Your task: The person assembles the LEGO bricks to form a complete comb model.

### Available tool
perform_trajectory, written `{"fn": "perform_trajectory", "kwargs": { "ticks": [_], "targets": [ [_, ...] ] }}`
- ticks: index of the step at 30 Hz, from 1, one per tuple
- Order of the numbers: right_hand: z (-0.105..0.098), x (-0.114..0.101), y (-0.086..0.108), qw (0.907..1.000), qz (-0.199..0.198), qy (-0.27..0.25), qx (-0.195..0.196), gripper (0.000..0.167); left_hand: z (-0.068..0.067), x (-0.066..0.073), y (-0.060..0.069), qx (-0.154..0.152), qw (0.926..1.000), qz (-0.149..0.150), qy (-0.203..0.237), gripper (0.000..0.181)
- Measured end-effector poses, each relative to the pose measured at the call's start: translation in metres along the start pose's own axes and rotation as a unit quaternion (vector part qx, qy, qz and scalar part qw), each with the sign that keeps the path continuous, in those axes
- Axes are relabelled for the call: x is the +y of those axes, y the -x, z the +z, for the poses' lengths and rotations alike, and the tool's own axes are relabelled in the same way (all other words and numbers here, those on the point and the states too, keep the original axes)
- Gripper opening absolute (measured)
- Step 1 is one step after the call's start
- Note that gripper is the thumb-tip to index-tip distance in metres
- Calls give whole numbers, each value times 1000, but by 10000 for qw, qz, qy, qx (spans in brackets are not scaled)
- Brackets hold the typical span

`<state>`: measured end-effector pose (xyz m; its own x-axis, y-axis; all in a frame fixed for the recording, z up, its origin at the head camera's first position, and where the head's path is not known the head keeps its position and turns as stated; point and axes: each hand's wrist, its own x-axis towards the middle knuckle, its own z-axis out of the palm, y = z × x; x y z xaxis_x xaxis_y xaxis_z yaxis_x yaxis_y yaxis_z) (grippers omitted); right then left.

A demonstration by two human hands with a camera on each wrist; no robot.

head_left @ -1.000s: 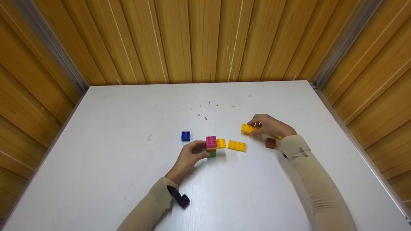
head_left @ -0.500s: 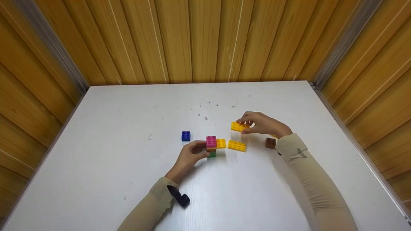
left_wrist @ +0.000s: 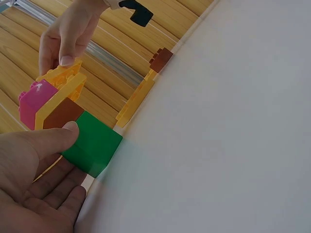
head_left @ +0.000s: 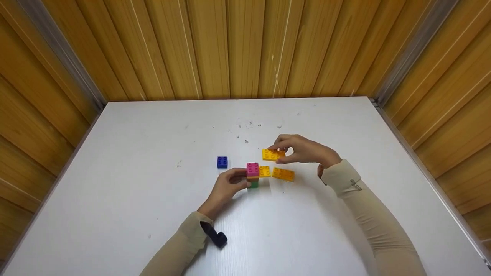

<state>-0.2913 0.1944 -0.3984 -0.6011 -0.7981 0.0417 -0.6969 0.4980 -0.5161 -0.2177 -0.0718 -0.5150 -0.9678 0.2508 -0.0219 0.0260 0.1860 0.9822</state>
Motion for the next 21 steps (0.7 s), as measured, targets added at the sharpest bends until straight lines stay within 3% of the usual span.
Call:
{"fn": "perform_trajectory", "kwargs": {
  "ticks": [8, 21],
  "targets": [
    [5, -13, -8, 9992, -356, -124, -160, 41, 0, 2, 1, -49, 9999, 130, 41, 42],
    [15, -27, -20, 9982, -224, -137, -543, 43, -1, 2, 2, -57, 9999, -73, 132, 41]
  ]
}}
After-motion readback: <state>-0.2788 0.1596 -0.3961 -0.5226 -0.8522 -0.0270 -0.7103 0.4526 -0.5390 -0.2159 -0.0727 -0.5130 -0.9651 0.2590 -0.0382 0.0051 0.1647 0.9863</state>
